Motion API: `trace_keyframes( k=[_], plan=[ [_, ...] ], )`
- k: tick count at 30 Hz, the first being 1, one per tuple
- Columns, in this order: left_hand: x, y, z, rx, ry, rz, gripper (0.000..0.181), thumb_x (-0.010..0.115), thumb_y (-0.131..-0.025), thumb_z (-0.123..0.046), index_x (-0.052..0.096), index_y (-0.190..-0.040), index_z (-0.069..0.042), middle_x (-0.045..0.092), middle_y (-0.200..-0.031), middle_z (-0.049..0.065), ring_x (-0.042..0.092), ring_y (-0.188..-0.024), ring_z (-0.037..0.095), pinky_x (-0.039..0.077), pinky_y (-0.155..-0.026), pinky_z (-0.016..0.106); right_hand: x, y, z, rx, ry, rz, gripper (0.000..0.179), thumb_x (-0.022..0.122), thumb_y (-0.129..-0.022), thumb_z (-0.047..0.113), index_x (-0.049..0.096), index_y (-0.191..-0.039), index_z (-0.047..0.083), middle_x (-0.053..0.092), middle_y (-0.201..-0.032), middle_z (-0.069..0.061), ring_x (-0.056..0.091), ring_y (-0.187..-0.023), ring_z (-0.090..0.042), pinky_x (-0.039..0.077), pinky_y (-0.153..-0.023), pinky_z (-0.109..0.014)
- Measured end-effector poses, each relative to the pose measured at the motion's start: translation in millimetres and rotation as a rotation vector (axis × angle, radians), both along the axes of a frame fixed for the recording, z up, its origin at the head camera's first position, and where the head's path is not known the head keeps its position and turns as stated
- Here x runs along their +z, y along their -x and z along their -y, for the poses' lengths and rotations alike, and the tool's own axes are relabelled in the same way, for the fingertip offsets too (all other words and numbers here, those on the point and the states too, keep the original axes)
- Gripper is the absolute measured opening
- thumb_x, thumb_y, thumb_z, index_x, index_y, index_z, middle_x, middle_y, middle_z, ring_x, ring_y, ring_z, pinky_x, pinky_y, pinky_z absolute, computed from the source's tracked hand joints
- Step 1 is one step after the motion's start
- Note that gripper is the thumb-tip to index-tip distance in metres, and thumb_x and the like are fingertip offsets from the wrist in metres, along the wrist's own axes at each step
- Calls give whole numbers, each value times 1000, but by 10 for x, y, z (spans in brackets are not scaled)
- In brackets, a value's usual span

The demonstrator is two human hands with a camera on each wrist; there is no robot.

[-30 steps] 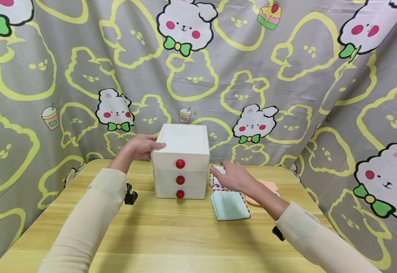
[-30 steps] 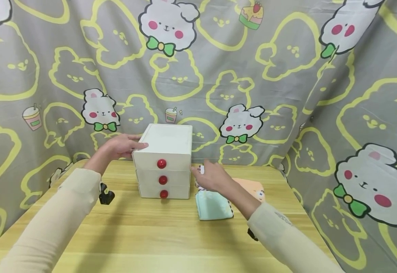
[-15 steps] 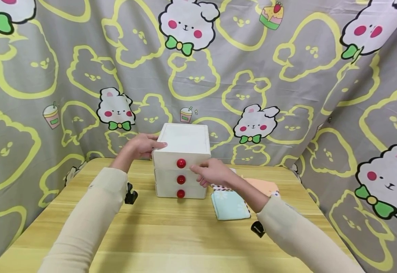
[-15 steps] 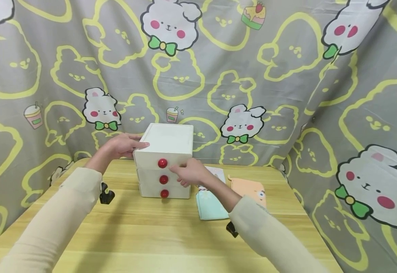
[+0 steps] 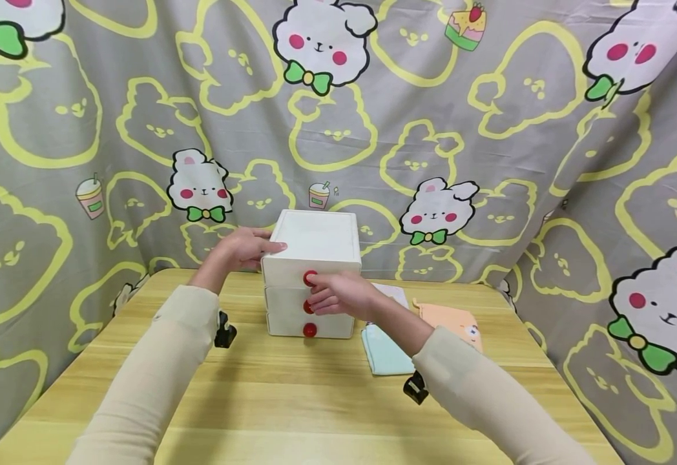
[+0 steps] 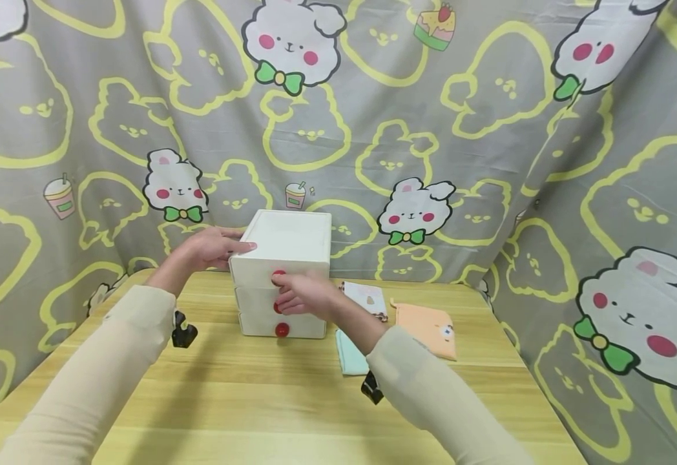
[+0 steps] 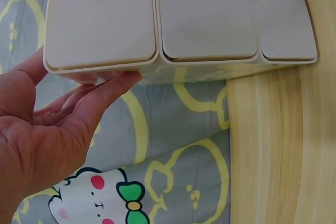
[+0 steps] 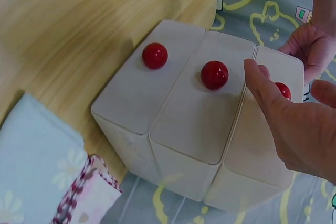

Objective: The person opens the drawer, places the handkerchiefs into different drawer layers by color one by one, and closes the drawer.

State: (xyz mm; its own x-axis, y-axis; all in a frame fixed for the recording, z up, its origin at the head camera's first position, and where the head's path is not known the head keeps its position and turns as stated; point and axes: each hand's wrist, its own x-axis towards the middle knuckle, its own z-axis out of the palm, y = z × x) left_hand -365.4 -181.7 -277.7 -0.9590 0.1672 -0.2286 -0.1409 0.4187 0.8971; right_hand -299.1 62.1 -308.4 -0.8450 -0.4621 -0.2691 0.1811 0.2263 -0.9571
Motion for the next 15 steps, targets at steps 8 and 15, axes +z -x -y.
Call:
trace_keyframes(
  k=[8,15],
  plan=[
    [7,4,-8,-13,4,3,71,65,-101,-27,31,-159,-5,51,-149,22,52,-137,37,47,-110,50,-44,48,48,-84,136,38,47,54,-105,30,52,-136,-5,58,-132,-31,63,-120,-42,53,-104,-45],
    [-6,27,2,-23,-7,6,70,64,-102,-25,30,-159,-5,51,-149,23,52,-136,37,47,-110,49,-70,103,119,-159,204,103,50,54,-105,29,49,-139,-7,57,-135,-32,59,-127,-43,53,-103,-44]
  ],
)
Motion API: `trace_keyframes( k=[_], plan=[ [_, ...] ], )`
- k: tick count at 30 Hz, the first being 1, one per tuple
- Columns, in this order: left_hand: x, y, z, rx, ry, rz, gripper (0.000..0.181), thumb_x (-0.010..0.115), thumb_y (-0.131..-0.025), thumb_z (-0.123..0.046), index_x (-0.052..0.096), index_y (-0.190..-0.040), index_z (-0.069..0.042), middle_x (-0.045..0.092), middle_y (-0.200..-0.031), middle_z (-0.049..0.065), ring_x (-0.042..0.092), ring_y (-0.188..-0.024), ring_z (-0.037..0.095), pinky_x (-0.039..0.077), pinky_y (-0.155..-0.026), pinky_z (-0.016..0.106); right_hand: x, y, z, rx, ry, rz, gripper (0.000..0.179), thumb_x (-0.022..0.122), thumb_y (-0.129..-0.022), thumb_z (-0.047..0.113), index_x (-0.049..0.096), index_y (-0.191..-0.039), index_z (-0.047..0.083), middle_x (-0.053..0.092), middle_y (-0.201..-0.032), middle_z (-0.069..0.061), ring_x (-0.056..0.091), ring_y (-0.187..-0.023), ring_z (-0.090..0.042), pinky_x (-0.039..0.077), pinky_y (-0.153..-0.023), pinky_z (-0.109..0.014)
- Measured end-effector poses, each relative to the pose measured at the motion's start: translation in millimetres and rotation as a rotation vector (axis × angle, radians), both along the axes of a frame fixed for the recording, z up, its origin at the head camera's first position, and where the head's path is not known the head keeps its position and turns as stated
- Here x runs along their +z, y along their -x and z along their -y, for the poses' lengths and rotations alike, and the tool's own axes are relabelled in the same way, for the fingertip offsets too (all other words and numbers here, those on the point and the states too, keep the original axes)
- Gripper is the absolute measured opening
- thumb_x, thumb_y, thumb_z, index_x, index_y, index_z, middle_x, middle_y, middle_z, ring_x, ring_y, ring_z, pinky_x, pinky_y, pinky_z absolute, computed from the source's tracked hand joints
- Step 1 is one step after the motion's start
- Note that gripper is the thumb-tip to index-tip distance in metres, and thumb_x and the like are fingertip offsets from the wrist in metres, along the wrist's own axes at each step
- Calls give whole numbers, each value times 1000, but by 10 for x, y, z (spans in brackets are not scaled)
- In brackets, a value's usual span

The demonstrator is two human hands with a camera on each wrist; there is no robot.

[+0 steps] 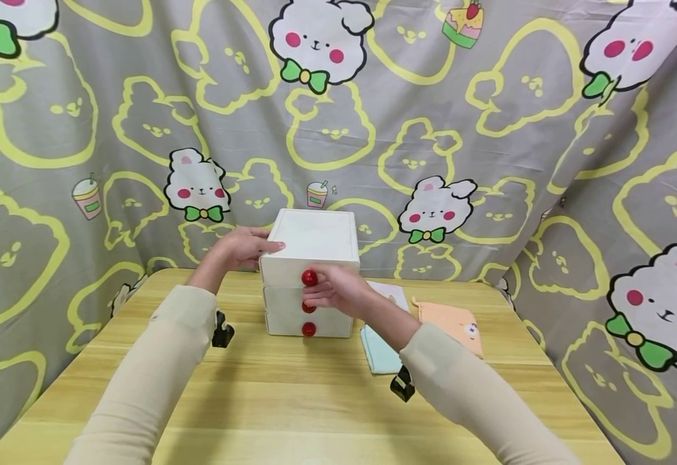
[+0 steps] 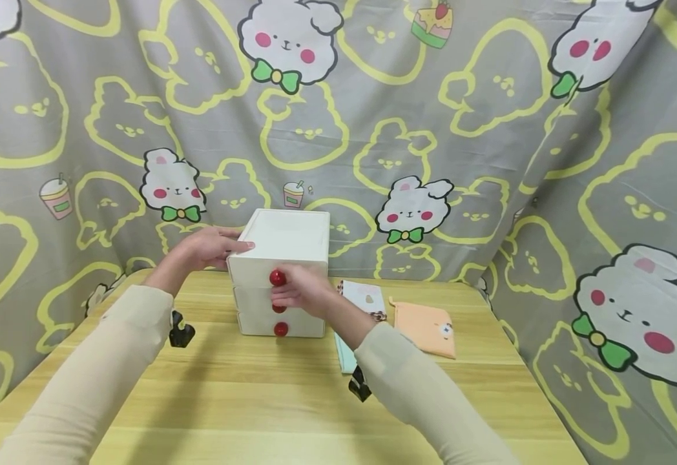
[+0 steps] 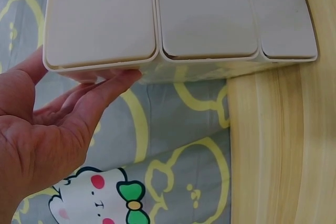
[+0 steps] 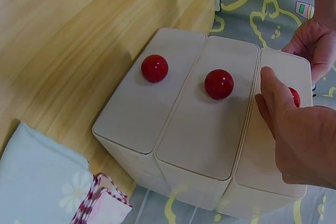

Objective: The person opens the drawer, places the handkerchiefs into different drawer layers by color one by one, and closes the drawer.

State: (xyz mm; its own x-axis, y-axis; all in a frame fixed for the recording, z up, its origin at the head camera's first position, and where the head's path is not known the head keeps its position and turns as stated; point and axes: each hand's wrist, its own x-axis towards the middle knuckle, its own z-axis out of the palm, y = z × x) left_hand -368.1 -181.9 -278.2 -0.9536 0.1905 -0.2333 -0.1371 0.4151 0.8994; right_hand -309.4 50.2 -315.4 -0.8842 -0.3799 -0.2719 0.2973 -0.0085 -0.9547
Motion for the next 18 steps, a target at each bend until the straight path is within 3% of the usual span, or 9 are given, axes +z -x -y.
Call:
trace_keyframes(
  k=[7,15,18],
  plan=[
    [-8,7,11,-9,-27,3,69,63,-102,-23,30,-159,-4,51,-149,24,51,-137,38,48,-110,49,-28,31,55,-26,-8,-1,49,55,-105,28,51,-136,-10,59,-133,-34,62,-124,-43,54,-100,-43],
    [-3,-6,10,-4,-22,8,71,65,-101,-25,29,-160,-5,51,-149,23,51,-137,37,48,-110,49,-53,48,56,-58,-33,-11,40,60,-103,25,62,-128,-7,66,-126,-32,74,-96,-27,59,-90,-38],
    [1,-7,10,-3,-12,2,71,65,-101,-25,30,-159,-6,52,-149,23,52,-137,37,48,-110,49,-53,55,52,-59,-34,-9,40,60,-103,25,63,-127,-7,66,-125,-31,75,-93,-25,60,-89,-37]
  ],
)
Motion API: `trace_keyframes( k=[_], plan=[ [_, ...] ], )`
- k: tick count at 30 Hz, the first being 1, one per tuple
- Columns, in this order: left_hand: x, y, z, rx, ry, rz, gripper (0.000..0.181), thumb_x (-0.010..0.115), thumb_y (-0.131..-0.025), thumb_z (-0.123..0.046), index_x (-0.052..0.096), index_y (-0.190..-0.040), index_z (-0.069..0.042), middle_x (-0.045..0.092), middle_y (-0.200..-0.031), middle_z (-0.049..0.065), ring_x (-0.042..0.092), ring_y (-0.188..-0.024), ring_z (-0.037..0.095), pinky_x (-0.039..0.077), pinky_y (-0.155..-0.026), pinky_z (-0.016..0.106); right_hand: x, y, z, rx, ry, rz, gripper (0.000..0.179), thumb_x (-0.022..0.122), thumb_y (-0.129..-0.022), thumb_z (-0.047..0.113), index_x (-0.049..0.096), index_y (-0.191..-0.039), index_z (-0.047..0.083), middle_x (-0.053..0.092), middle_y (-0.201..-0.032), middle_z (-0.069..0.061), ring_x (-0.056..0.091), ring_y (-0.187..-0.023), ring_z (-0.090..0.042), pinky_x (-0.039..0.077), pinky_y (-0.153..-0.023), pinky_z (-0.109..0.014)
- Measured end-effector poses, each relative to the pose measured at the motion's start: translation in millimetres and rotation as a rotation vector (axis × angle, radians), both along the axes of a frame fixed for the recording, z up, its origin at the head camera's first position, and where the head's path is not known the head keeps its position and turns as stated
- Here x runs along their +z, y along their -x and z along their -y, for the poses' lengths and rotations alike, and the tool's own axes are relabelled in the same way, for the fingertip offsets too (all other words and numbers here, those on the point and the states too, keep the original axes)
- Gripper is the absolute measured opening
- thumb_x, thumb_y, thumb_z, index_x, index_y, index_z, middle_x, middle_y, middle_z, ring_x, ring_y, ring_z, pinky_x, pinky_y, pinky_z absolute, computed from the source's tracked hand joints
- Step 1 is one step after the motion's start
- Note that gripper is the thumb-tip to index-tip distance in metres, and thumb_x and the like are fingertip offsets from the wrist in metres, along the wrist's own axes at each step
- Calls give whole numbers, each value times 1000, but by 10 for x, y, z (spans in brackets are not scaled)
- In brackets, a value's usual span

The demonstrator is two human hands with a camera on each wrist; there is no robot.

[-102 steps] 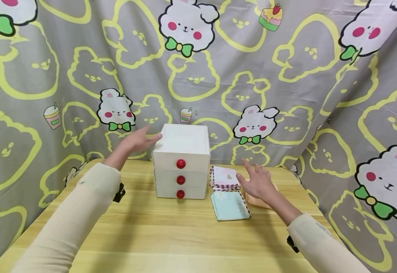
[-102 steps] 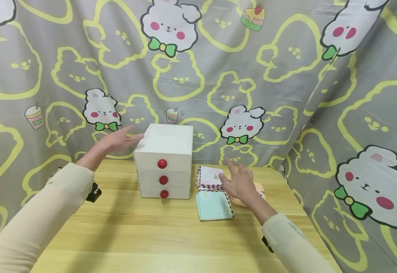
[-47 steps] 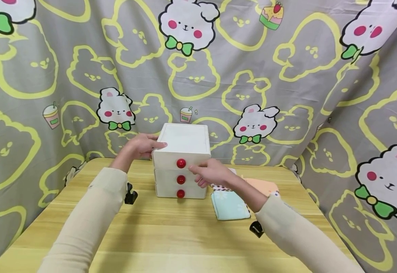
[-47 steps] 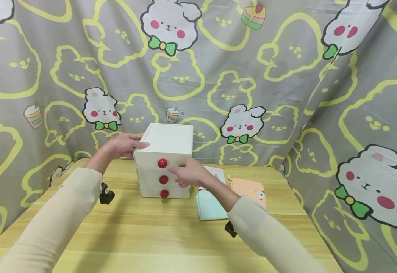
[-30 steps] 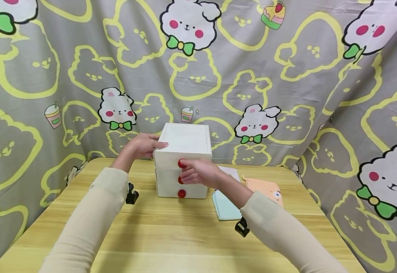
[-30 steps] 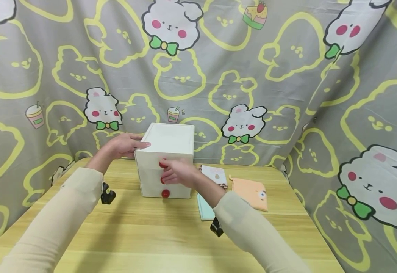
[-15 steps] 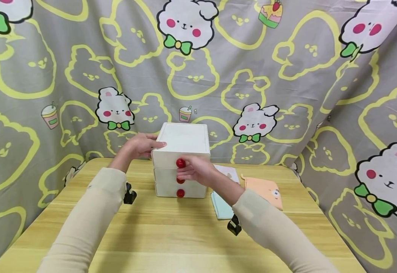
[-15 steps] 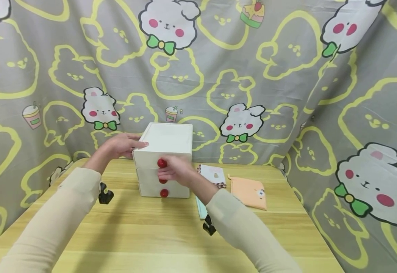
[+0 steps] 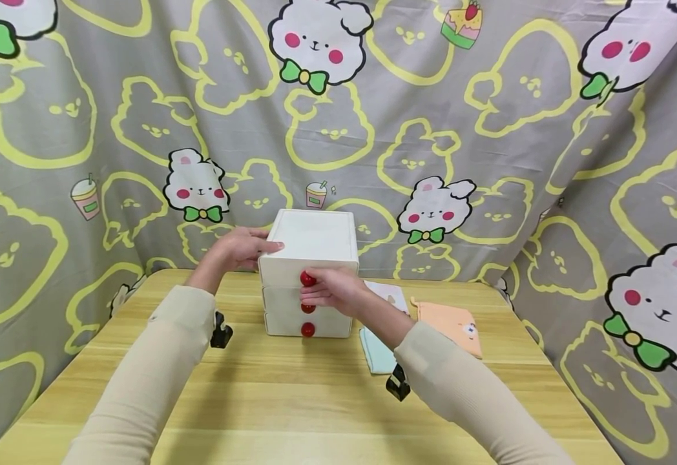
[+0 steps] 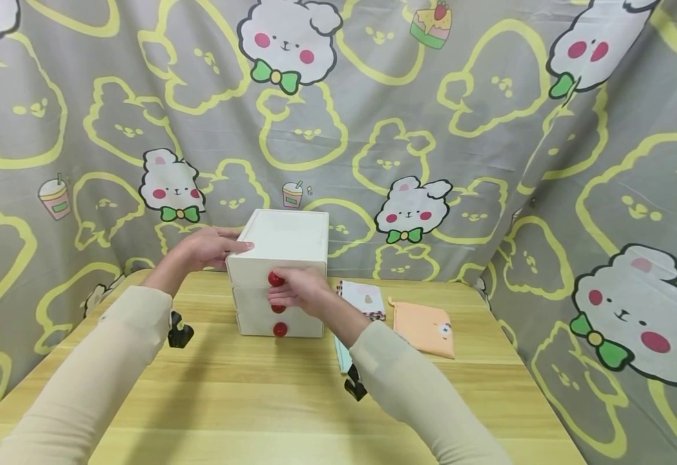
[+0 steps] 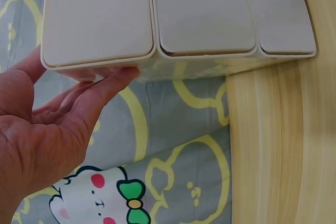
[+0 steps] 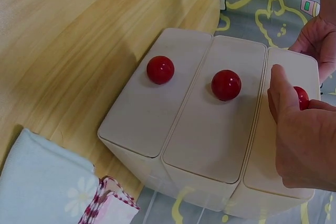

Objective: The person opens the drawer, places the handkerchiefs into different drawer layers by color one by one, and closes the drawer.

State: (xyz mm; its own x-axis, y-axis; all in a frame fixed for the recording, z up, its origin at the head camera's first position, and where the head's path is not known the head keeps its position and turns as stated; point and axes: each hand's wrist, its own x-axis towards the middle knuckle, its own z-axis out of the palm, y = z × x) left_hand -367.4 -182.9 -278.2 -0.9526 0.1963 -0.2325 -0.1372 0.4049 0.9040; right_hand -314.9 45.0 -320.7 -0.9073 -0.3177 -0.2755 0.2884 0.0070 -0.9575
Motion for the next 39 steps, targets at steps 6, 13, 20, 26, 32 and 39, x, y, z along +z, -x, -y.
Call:
trace_keyframes(
  k=[6,13,20,26,32,39],
  plan=[
    [0,0,1,0,17,-3,71,65,-101,-26,31,-159,-5,51,-149,23,52,-137,37,48,-110,49,-1,-12,-2,8,7,-6,39,61,-103,24,63,-127,-7,67,-122,-31,75,-94,-27,61,-88,-37],
    [-2,-4,1,2,23,-12,72,66,-100,-27,31,-159,-3,50,-150,24,52,-137,39,49,-108,49,-5,-100,-11,26,-3,-15,37,61,-103,23,65,-126,-6,65,-125,-34,75,-97,-30,60,-89,-40],
    [-15,2,4,6,45,-20,73,67,-100,-28,31,-159,-3,47,-153,24,48,-140,39,47,-110,49,-16,-224,-40,49,-3,-21,36,62,-103,24,66,-125,-4,64,-126,-34,76,-93,-29,62,-84,-38],
    [-12,4,-1,5,54,-29,73,66,-100,-28,31,-158,-3,49,-151,24,52,-136,40,49,-108,49,-30,-322,-69,83,-22,-40,38,61,-103,25,65,-125,-5,70,-116,-30,76,-94,-29,61,-87,-39],
    [-17,14,7,1,75,-35,72,67,-100,-29,33,-158,-3,50,-150,23,53,-136,38,48,-109,49,-37,-418,-80,109,-22,-53,37,61,-103,24,65,-124,-7,74,-104,-22,75,-95,-30,60,-89,-41],
    [-16,22,11,0,77,-38,72,67,-100,-29,33,-158,-3,50,-150,23,52,-137,38,49,-108,48,-49,-534,-101,121,-24,-57,36,61,-103,25,67,-122,-5,74,-101,-19,76,-93,-29,59,-91,-41]
  ],
)
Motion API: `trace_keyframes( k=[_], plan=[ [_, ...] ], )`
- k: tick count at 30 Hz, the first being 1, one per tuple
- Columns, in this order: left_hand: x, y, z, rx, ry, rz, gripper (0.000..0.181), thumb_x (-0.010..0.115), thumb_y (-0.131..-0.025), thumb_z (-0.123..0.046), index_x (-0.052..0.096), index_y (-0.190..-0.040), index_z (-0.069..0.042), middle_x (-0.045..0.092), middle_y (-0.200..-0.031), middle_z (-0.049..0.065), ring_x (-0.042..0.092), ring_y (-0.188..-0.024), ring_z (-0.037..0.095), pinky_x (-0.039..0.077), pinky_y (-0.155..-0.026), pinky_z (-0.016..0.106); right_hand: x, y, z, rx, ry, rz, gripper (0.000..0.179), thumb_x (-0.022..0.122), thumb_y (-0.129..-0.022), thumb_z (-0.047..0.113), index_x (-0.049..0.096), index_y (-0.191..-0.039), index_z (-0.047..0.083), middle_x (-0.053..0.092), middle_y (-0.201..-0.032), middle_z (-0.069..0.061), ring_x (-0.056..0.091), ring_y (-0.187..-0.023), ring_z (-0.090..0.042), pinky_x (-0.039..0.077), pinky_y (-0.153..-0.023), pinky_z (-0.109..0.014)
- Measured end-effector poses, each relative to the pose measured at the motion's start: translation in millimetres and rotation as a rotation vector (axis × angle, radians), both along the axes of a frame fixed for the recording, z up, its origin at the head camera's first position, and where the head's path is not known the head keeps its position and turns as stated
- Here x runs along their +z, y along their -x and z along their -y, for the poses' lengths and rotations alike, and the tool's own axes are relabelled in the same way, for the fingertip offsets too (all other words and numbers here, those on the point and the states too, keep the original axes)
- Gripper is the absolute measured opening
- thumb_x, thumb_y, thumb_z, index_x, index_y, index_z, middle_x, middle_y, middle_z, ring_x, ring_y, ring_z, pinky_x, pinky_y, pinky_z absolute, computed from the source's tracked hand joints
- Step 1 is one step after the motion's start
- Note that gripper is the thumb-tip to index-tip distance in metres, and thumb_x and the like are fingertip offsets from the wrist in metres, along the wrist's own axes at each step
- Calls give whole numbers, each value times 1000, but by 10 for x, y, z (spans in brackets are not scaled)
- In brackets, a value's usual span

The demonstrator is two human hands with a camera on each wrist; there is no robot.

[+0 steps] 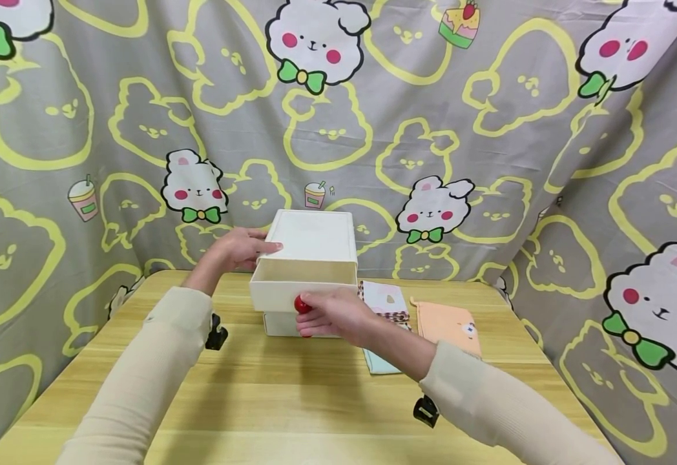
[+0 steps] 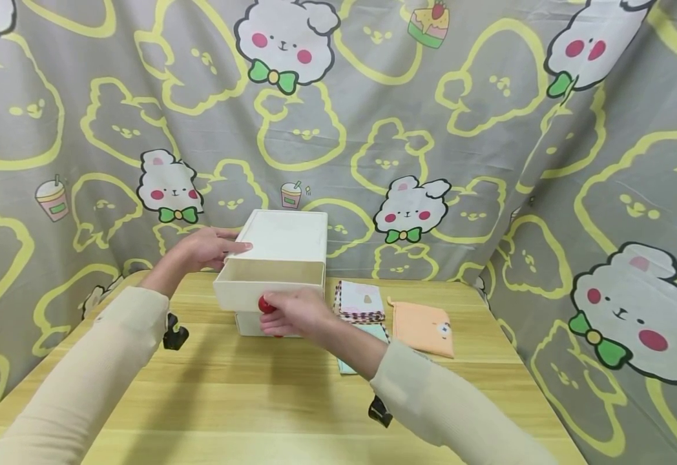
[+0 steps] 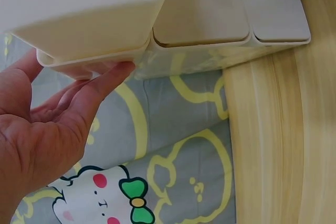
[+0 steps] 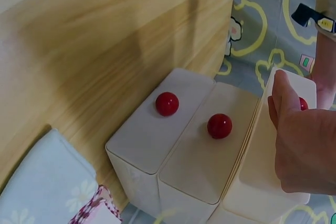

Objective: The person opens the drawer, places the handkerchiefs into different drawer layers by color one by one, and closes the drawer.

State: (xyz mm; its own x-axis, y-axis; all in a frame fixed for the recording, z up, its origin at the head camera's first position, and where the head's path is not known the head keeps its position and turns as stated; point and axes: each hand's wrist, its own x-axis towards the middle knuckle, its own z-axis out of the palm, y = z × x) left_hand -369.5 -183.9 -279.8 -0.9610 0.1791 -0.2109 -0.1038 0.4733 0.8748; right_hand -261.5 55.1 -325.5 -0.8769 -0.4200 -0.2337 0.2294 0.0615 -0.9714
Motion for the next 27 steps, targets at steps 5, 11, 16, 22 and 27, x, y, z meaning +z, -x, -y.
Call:
trace_keyframes(
  k=[5,11,16,22,27],
  plan=[
    [9,-7,-2,-1,-10,4,72,66,-100,-28,32,-158,-3,52,-148,23,54,-135,38,50,-107,47,-18,-77,-7,1,9,-15,37,61,-103,24,67,-122,-7,74,-103,-20,75,-92,-28,61,-87,-38],
    [13,-14,-1,11,3,5,75,68,-99,-30,32,-158,-3,50,-150,23,53,-136,38,50,-107,48,-30,-162,-14,6,27,-33,38,61,-103,23,66,-121,-10,74,-102,-21,76,-92,-28,61,-86,-37],
    [11,-9,-4,12,5,5,74,68,-99,-30,32,-158,-3,51,-149,23,55,-134,38,51,-106,48,-26,-230,-26,1,35,-24,38,61,-103,23,67,-121,-10,75,-101,-21,76,-90,-27,62,-86,-37],
    [14,-11,-6,9,-8,8,72,68,-99,-29,34,-158,-4,53,-147,23,56,-132,37,51,-106,48,-28,-294,-29,0,43,-24,39,63,-102,25,67,-121,-10,75,-101,-21,76,-94,-30,62,-86,-38],
    [20,-15,-5,2,-13,14,74,68,-99,-29,33,-158,-4,52,-148,23,55,-133,38,51,-106,48,-16,-338,-43,7,34,-25,41,63,-102,26,66,-122,-10,75,-101,-20,75,-96,-31,60,-89,-40]
  ],
)
